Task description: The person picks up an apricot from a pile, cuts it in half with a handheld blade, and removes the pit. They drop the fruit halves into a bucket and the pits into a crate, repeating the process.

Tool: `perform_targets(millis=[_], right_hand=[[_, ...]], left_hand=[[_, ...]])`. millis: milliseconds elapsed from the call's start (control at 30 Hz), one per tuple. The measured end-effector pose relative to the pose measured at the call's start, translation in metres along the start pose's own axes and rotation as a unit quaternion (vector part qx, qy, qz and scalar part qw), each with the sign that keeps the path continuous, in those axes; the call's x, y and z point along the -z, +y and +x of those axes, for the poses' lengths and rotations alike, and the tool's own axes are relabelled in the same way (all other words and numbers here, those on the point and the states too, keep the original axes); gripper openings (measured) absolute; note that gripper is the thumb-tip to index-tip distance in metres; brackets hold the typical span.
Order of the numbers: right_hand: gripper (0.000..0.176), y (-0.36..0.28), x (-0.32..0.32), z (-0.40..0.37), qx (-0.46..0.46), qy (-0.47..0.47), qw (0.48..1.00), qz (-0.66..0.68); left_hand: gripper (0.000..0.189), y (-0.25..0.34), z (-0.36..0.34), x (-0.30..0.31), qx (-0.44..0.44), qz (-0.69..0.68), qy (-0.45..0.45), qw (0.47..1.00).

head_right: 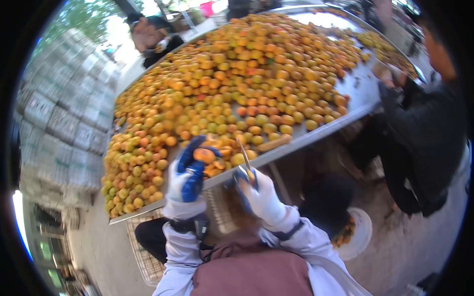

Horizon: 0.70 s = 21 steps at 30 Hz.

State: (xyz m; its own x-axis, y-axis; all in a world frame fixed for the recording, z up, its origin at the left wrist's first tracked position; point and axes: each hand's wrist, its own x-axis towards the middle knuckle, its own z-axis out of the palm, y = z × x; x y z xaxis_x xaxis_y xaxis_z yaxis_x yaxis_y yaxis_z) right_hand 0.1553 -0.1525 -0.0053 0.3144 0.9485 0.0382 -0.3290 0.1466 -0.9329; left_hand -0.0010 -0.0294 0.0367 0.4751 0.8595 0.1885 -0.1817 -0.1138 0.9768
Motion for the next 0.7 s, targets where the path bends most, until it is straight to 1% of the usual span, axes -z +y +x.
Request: perform_targets(millis=[33, 67, 100, 133, 167, 200, 233, 267, 300, 333, 367, 400, 433, 467, 533, 600, 633, 667, 700], right_hand=[[0.018, 0.0, 0.002, 0.003, -0.051, 0.068, 0.99, 0.113], [0.032, -0.005, -0.002, 0.013, -0.059, 0.14, 0.977, 0.151], [0.036, -0.002, 0.005, 0.023, -0.063, 0.151, 0.958, 0.237], [0.036, 0.003, 0.009, 0.037, -0.082, 0.231, 0.937, 0.25], [0.036, 0.02, 0.01, 0.044, -0.053, 0.245, 0.942, 0.222], [0.035, 0.031, 0.007, 0.049, -0.068, 0.253, 0.943, 0.204], [0.035, 0.031, 0.003, 0.051, -0.088, 0.243, 0.946, 0.197], [0.036, 0.059, -0.012, 0.061, 0.099, 0.272, 0.931, 0.222], [0.036, 0.056, -0.01, 0.058, 0.105, 0.275, 0.929, 0.223], [0.036, 0.05, -0.008, 0.054, 0.045, 0.263, 0.942, 0.205], [0.035, 0.042, -0.009, 0.051, -0.016, 0.245, 0.951, 0.187], [0.035, 0.038, -0.013, 0.05, -0.079, 0.22, 0.958, 0.168], [0.036, 0.05, -0.011, 0.052, -0.054, 0.225, 0.958, 0.171], [0.035, 0.041, -0.008, 0.048, -0.068, 0.218, 0.957, 0.178], [0.034, 0.024, -0.001, 0.043, -0.09, 0.256, 0.939, 0.212], [0.033, 0.033, 0.007, 0.045, -0.089, 0.304, 0.932, 0.174], [0.033, 0.034, 0.012, 0.046, -0.088, 0.293, 0.935, 0.181], [0.033, 0.033, 0.021, 0.044, -0.02, 0.308, 0.924, 0.226], [0.034, 0.032, 0.031, 0.043, 0.046, 0.324, 0.906, 0.27]], left_hand=[[0.042, 0.005, 0.004, -0.007, 0.014, -0.017, 0.037, 0.999], [0.036, 0.005, 0.007, -0.01, 0.031, -0.067, 0.086, 0.994], [0.036, 0.007, 0.008, -0.015, 0.011, -0.095, 0.087, 0.992], [0.034, 0.029, 0.01, -0.04, -0.001, -0.116, 0.011, 0.993], [0.035, 0.041, 0.008, -0.059, -0.002, -0.074, -0.009, 0.997], [0.036, 0.049, 0.005, -0.077, -0.006, -0.032, -0.027, 0.999], [0.038, 0.056, 0.0, -0.1, -0.022, -0.02, -0.077, 0.997], [0.04, 0.063, -0.006, -0.125, -0.041, -0.006, -0.122, 0.992], [0.042, 0.072, -0.005, -0.148, -0.043, 0.055, -0.224, 0.972], [0.045, 0.077, -0.006, -0.17, -0.045, 0.12, -0.318, 0.939], [0.051, 0.067, -0.021, -0.2, -0.019, 0.098, -0.335, 0.937], [0.061, 0.063, -0.029, -0.221, -0.089, 0.137, -0.392, 0.905], [0.071, 0.051, -0.049, -0.236, -0.257, 0.196, -0.324, 0.889], [0.077, 0.045, -0.045, -0.241, -0.205, 0.202, -0.393, 0.873], [0.077, 0.045, -0.037, -0.233, -0.146, 0.17, -0.382, 0.897], [0.079, 0.06, -0.027, -0.211, -0.191, 0.254, -0.36, 0.877], [0.07, 0.058, -0.018, -0.191, -0.209, 0.317, -0.311, 0.872], [0.056, 0.065, 0.002, -0.171, -0.166, 0.209, -0.287, 0.92], [0.042, 0.064, 0.016, -0.149, -0.115, 0.185, -0.222, 0.95]])
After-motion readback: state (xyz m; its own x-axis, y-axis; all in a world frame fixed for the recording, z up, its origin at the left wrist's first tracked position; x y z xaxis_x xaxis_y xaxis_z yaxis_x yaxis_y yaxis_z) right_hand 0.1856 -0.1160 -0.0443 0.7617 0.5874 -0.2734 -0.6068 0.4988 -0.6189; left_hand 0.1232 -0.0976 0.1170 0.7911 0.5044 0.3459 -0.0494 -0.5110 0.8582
